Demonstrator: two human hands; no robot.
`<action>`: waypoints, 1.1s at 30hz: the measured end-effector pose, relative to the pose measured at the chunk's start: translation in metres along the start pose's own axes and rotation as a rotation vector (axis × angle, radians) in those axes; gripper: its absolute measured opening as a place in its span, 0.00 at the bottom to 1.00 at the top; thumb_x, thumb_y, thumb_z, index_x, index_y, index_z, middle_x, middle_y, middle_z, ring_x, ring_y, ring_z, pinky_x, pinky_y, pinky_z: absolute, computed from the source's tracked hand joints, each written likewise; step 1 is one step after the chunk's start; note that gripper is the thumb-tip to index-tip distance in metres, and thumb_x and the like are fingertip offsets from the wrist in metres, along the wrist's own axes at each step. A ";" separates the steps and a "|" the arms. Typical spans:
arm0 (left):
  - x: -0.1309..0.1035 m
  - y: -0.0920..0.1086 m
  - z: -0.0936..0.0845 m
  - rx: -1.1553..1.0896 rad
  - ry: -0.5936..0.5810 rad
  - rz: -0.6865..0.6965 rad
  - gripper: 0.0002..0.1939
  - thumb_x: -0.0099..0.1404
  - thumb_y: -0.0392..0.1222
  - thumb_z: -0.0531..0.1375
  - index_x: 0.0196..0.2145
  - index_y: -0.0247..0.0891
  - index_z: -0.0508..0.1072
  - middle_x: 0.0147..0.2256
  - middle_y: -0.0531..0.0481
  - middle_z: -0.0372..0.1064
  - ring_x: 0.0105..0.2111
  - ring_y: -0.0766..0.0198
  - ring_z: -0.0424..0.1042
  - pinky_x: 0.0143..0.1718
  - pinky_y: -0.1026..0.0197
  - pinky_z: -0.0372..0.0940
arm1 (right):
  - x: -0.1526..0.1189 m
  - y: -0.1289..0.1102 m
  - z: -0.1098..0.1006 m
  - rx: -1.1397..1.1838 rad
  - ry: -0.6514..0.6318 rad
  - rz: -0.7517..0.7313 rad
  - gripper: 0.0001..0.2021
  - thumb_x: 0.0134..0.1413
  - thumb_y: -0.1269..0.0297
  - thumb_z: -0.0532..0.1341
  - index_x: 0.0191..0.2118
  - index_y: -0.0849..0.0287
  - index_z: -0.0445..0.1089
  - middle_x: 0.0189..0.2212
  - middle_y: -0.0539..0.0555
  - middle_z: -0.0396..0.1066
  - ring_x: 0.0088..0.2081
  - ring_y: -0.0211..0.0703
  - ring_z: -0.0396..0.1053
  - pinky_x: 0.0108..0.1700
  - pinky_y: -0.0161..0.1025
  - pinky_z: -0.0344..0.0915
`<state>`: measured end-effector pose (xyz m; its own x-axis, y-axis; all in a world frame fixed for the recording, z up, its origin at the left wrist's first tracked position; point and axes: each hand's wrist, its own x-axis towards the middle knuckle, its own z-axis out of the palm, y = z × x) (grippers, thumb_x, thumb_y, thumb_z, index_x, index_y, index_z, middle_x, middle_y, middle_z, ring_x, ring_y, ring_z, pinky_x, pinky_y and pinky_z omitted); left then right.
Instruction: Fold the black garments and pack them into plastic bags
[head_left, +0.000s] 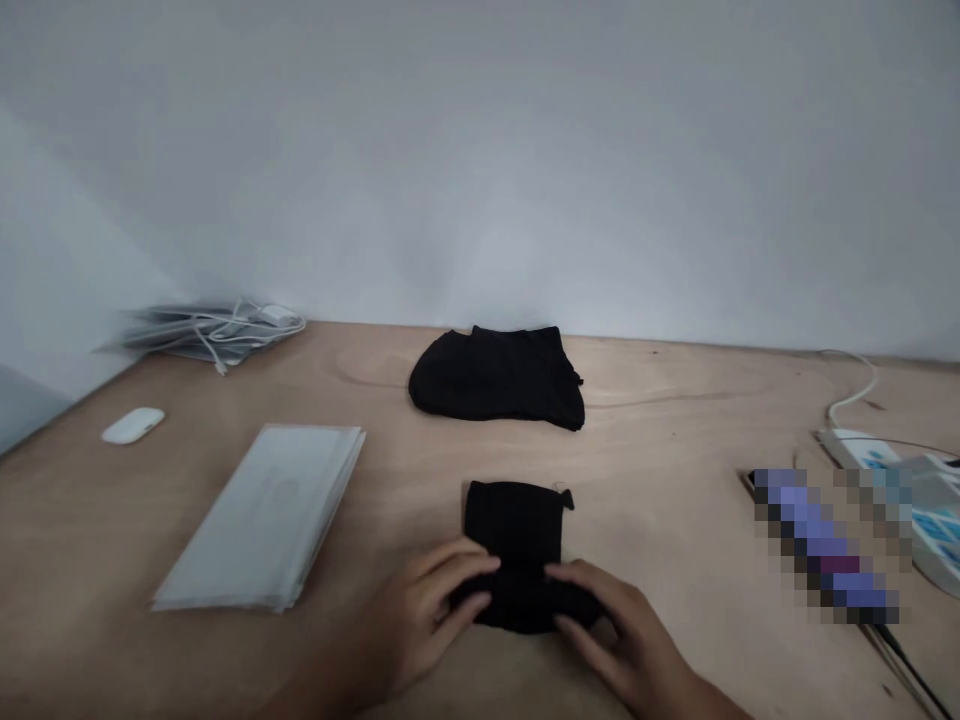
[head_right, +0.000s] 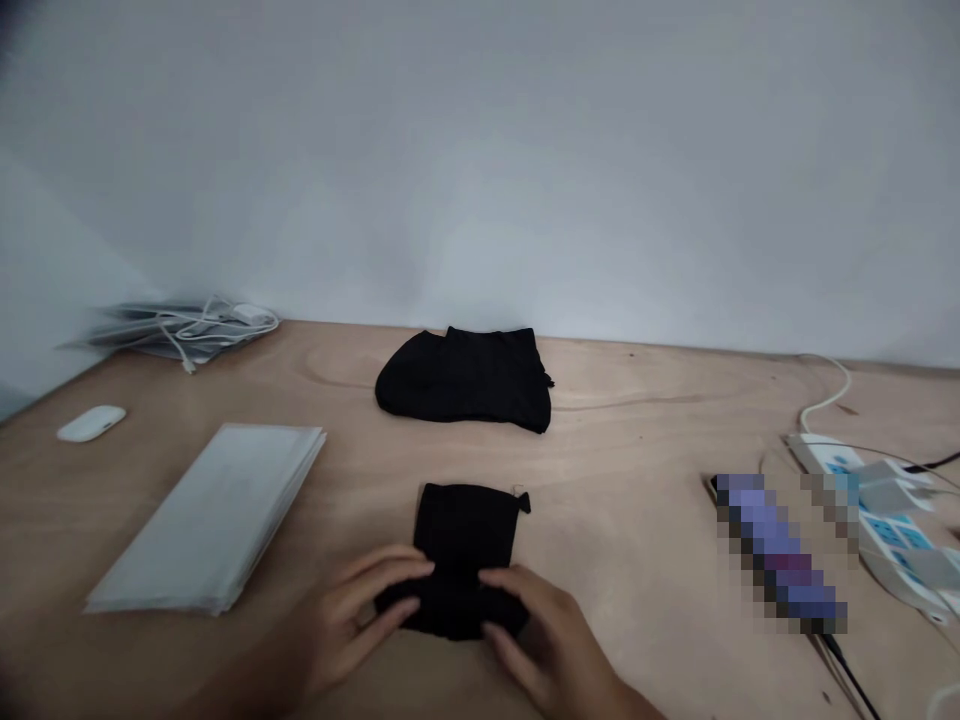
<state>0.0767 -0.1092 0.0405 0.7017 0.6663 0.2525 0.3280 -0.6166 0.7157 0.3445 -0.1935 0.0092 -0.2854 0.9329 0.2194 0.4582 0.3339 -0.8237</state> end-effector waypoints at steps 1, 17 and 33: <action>0.009 -0.002 0.002 -0.024 0.026 -0.058 0.13 0.72 0.37 0.56 0.52 0.45 0.74 0.46 0.49 0.76 0.45 0.61 0.77 0.47 0.61 0.73 | 0.008 -0.001 -0.004 0.001 0.045 0.068 0.18 0.65 0.67 0.58 0.59 0.49 0.65 0.50 0.57 0.77 0.50 0.46 0.77 0.51 0.39 0.75; 0.047 -0.044 0.033 0.520 -0.044 -0.051 0.23 0.75 0.42 0.53 0.66 0.42 0.61 0.66 0.39 0.57 0.66 0.44 0.55 0.62 0.38 0.60 | 0.052 0.037 0.007 -0.714 -0.036 -0.248 0.22 0.66 0.66 0.56 0.63 0.61 0.65 0.66 0.62 0.62 0.67 0.55 0.58 0.66 0.61 0.59; -0.041 -0.108 -0.101 0.575 0.406 -0.766 0.31 0.63 0.62 0.55 0.50 0.33 0.76 0.36 0.39 0.70 0.38 0.41 0.74 0.45 0.36 0.69 | 0.063 0.008 0.004 -0.663 -0.119 -0.248 0.34 0.59 0.47 0.65 0.66 0.58 0.62 0.70 0.65 0.52 0.71 0.63 0.48 0.67 0.63 0.56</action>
<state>-0.0513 -0.0270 0.0186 -0.0525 0.9891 0.1375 0.9229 -0.0046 0.3851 0.3271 -0.1320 0.0142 -0.5196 0.8107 0.2697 0.7722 0.5807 -0.2579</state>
